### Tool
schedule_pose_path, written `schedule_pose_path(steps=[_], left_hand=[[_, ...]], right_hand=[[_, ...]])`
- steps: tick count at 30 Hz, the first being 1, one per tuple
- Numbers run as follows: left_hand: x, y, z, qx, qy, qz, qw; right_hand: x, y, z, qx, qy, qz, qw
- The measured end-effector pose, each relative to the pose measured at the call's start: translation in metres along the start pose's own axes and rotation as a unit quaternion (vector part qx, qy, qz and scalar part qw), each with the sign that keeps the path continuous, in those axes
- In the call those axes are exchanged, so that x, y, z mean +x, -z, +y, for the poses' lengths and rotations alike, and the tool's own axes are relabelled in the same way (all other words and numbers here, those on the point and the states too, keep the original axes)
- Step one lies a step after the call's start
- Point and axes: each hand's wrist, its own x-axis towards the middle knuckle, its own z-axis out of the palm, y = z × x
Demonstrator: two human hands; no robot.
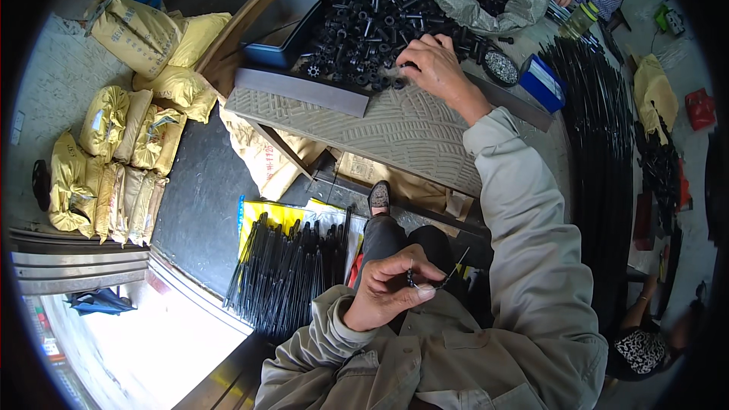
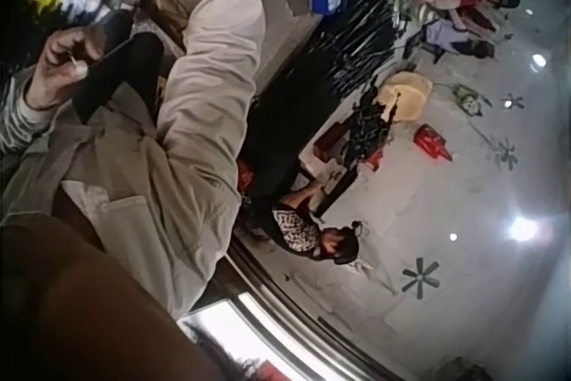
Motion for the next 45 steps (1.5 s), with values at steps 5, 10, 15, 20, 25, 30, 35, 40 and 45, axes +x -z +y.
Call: schedule_pose_path(steps=[5,10,15,20,25,30,35,40,45], left_hand=[[0.001,-0.011,0.0,0.067,0.009,0.043,0.997],[0.013,-0.028,-0.013,0.066,-0.04,0.112,0.991],[0.022,-0.069,-0.022,-0.003,-0.028,0.119,0.992],[0.017,-0.089,-0.038,0.008,-0.029,0.108,0.994],[0.012,-0.102,-0.046,0.029,-0.03,0.105,0.994],[0.011,-0.105,-0.05,0.018,-0.009,0.097,0.995],[0.009,-0.103,-0.05,0.013,-0.007,0.095,0.995],[0.01,-0.098,-0.048,0.033,-0.002,0.078,0.996],[0.004,-0.087,-0.051,-0.025,0.001,0.04,0.999]], right_hand=[[-0.02,0.054,-0.027,0.367,-0.129,0.127,0.912],[-0.104,0.153,-0.116,0.65,-0.128,0.023,0.749],[-0.164,0.173,-0.136,0.588,-0.196,-0.007,0.785],[-0.2,0.182,-0.136,0.583,-0.236,0.041,0.776],[-0.218,0.184,-0.124,0.461,-0.119,0.099,0.874],[-0.229,0.194,-0.123,0.381,-0.058,0.119,0.915],[-0.231,0.2,-0.134,0.17,0.003,0.172,0.97],[-0.235,0.192,-0.145,0.178,-0.054,0.195,0.963],[-0.238,0.186,-0.146,0.166,-0.04,0.225,0.959]])
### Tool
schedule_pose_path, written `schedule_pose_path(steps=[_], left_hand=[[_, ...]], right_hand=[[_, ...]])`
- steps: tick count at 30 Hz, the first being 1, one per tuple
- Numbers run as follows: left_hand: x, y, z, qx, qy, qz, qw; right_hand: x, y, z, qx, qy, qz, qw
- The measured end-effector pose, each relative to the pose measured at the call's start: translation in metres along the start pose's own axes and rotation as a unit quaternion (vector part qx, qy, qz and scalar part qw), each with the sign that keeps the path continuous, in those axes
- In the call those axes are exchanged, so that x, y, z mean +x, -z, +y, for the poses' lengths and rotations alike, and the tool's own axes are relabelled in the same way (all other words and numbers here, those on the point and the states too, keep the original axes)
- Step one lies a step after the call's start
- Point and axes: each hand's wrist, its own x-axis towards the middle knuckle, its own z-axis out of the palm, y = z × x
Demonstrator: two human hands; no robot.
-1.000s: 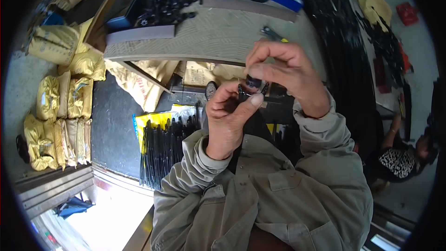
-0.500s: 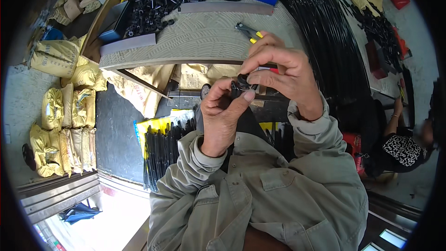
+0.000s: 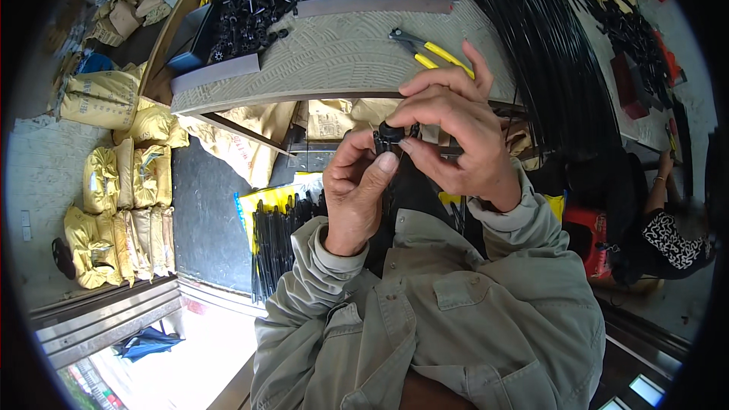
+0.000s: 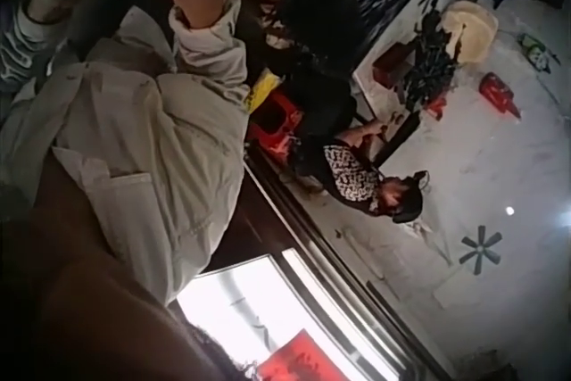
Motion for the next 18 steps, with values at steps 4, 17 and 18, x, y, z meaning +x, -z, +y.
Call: schedule_pose_path(steps=[4,17,18], left_hand=[[0.0,-0.001,0.0,0.024,-0.017,0.022,0.999],[-0.003,-0.002,0.002,0.034,-0.07,0.052,0.996],[-0.004,0.0,0.002,0.037,-0.077,0.045,0.995]], right_hand=[[-0.003,-0.003,0.001,0.013,0.012,0.021,1.0],[-0.037,-0.038,0.005,0.38,-0.194,0.115,0.897],[-0.039,-0.04,0.005,0.426,-0.205,0.105,0.875]])
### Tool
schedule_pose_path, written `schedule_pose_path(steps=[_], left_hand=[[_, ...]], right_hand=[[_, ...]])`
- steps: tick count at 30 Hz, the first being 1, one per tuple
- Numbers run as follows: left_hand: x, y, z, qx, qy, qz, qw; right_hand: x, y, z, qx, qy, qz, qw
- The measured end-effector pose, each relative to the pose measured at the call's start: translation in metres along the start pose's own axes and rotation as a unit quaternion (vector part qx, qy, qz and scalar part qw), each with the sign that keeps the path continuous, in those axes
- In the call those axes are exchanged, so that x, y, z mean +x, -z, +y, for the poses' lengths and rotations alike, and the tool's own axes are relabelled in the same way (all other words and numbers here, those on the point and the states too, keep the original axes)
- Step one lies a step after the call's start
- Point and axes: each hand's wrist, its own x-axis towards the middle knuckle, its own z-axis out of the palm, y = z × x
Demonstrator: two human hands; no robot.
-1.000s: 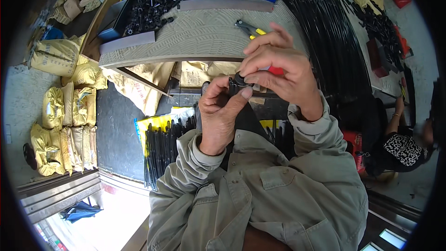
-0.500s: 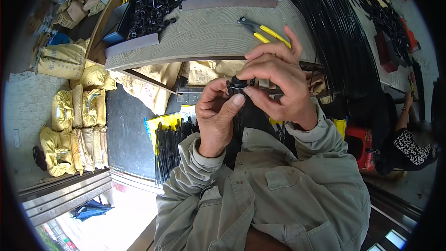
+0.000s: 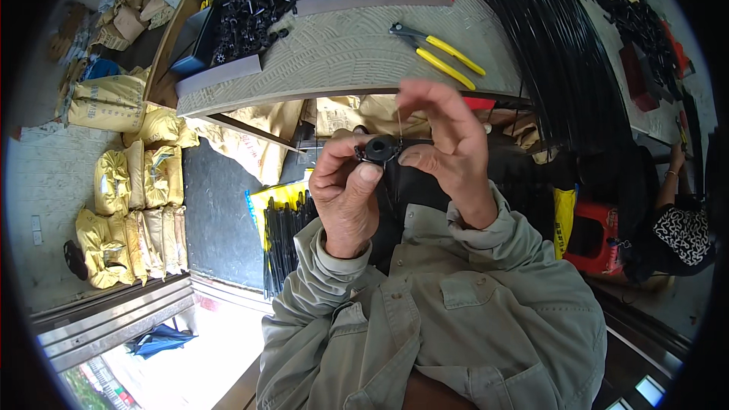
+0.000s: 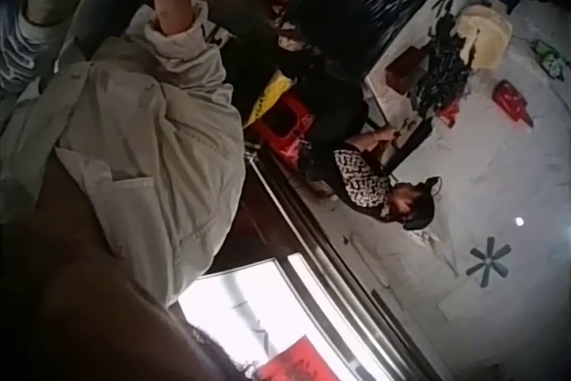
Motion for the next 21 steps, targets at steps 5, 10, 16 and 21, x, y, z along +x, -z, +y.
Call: schedule_pose_path(steps=[5,10,16,21], left_hand=[[-0.005,0.007,0.01,0.017,0.013,0.005,1.0],[-0.013,0.008,0.016,0.035,0.006,0.025,0.999],[-0.021,0.016,0.015,0.057,-0.024,0.047,0.997],[-0.022,0.014,0.02,0.06,-0.025,0.066,0.996]], right_hand=[[-0.005,-0.005,0.001,0.113,-0.02,-0.011,0.993],[-0.015,-0.019,0.004,0.216,-0.206,-0.046,0.953],[-0.024,-0.028,-0.001,0.145,-0.253,-0.092,0.952],[-0.025,-0.039,0.004,0.05,-0.132,-0.074,0.987]])
